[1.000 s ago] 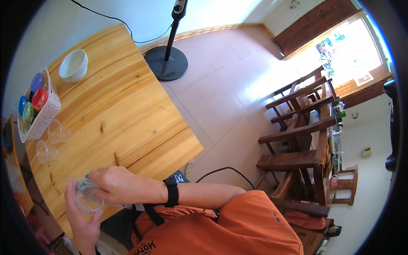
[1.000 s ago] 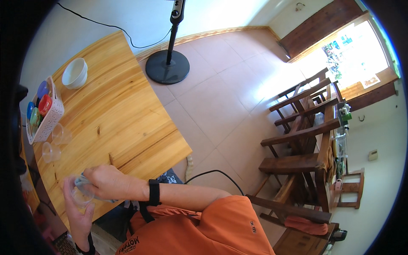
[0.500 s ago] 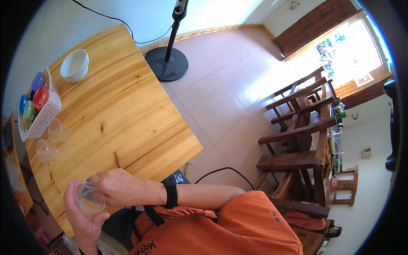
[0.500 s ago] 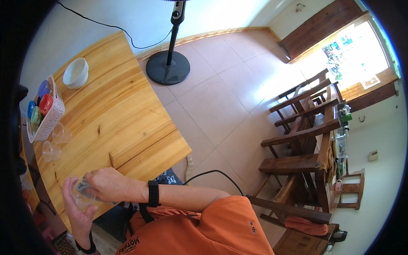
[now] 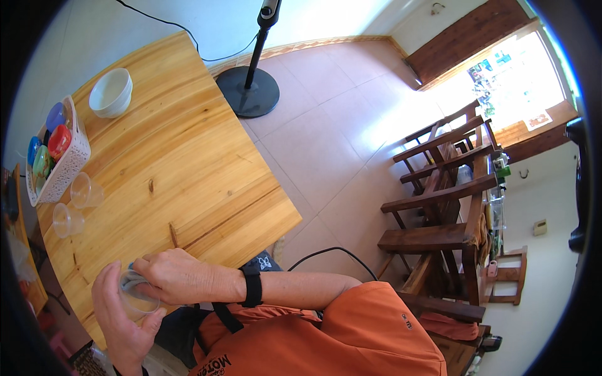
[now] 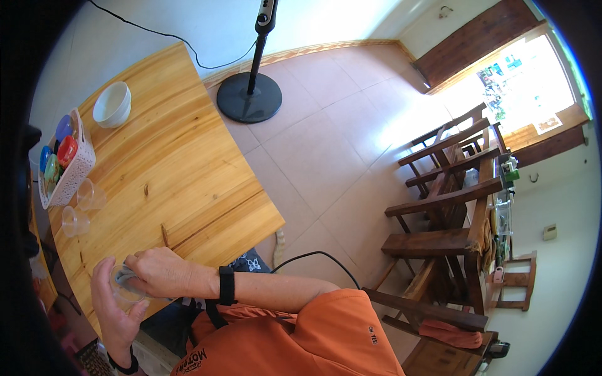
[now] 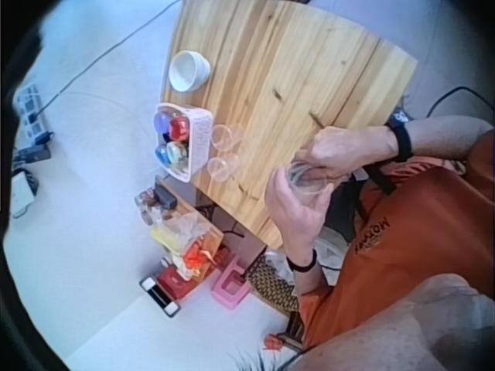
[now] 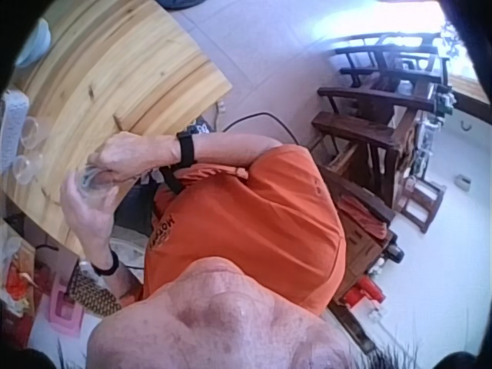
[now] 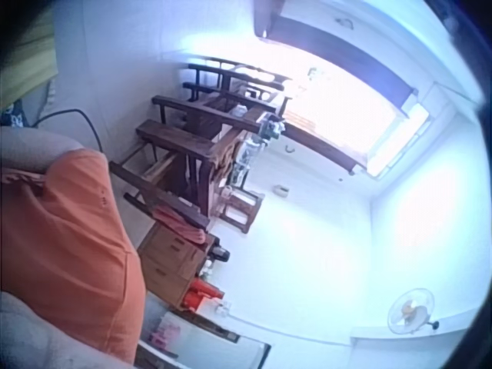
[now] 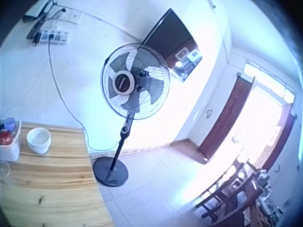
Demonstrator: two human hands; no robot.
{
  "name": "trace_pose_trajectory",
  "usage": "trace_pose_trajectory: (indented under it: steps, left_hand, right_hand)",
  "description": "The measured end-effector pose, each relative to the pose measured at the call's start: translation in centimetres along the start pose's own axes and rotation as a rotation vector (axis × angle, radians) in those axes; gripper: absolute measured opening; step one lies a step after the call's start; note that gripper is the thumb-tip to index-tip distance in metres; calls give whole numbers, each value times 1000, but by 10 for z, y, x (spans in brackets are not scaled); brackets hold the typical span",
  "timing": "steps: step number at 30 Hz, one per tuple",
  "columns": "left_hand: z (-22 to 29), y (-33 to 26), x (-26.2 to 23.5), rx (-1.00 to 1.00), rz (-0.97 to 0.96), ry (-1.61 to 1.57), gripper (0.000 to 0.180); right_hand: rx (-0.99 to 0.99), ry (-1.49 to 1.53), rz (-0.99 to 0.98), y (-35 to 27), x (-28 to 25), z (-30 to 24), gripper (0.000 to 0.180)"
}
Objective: The person wipes several clear plastic cups with a cloth on a wooden table. They pick up each cup, wipe it, and place it back on the table, repeating the process for multiple cups.
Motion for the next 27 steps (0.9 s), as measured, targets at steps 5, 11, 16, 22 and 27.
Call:
trace_pose_trajectory:
  steps: [5,11,16,22,27]
  left_hand:
    - [-9,1,4,-70,-31,-168,84]
    - [-25,-5,1,-241,179,-780,92]
    - [-18,-1,4,-147,178,-774,100]
    - [-29,-5,-4,-202,83,-647,97]
    - [-32,-5,-25,-205,9,-388,85]
  right_hand:
    - [19,13,8,1,2,5,28]
    - [92,234,-70,6,9,14,27]
    - [58,276,-94,11,12,9,27]
    - [66,299,-109,12,14,8,25]
    - [48,296,-100,14,14,8,25]
Point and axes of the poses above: each hand's wrist, its own y-axis towards the middle knuckle, its own x-axis out of the palm, z = x × y, the point moved 10 cm from there along y, towards the middle knuckle, and after that the axes turned 2 degrees about x, right-handed, at the moved point
